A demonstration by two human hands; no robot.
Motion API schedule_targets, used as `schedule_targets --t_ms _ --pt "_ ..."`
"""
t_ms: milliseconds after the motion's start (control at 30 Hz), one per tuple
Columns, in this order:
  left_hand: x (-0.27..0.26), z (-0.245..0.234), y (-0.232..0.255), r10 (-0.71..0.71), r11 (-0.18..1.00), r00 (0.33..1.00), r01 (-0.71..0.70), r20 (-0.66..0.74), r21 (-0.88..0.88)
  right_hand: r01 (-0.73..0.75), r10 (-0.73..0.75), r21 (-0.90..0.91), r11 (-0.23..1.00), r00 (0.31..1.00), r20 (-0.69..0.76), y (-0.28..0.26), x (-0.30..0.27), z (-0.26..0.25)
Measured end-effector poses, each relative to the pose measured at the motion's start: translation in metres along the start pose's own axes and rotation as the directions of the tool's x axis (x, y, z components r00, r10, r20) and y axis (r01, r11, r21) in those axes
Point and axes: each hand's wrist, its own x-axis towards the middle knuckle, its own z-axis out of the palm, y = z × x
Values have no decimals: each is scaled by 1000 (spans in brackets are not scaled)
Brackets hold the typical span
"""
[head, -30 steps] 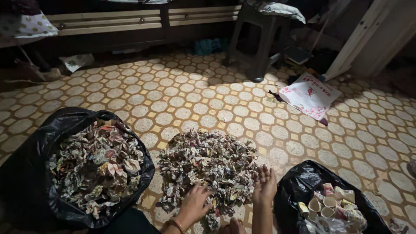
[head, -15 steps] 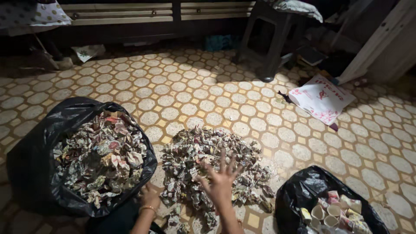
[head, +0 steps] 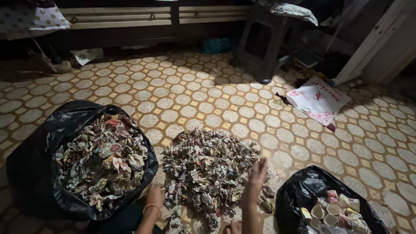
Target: The person sits on the floor and sorts a pile of shredded paper and cardboard by hand, placing selected pieces into a black bag on the left. The person repeatedly picks up handfuls, separates items, and transfers them to the bag.
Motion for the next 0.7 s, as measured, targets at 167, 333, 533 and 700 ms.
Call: schedule_targets --t_ms 167,333,533,700 --pt "-1 8 6 134 989 987 -139 92 54 415 -331 -371 831 904 271 -3 -33 29" --pt "3 24 2 260 939 955 -284 140 196 293 -122 -536 791 936 331 19 -44 42" --pt "18 49 1 185 961 963 -219 -198 -166 355 -179 -645 677 929 324 53 -26 28" --pt "33 52 9 66 976 998 -69 -21 -209 82 -12 -343 936 979 204 72 -8 29"
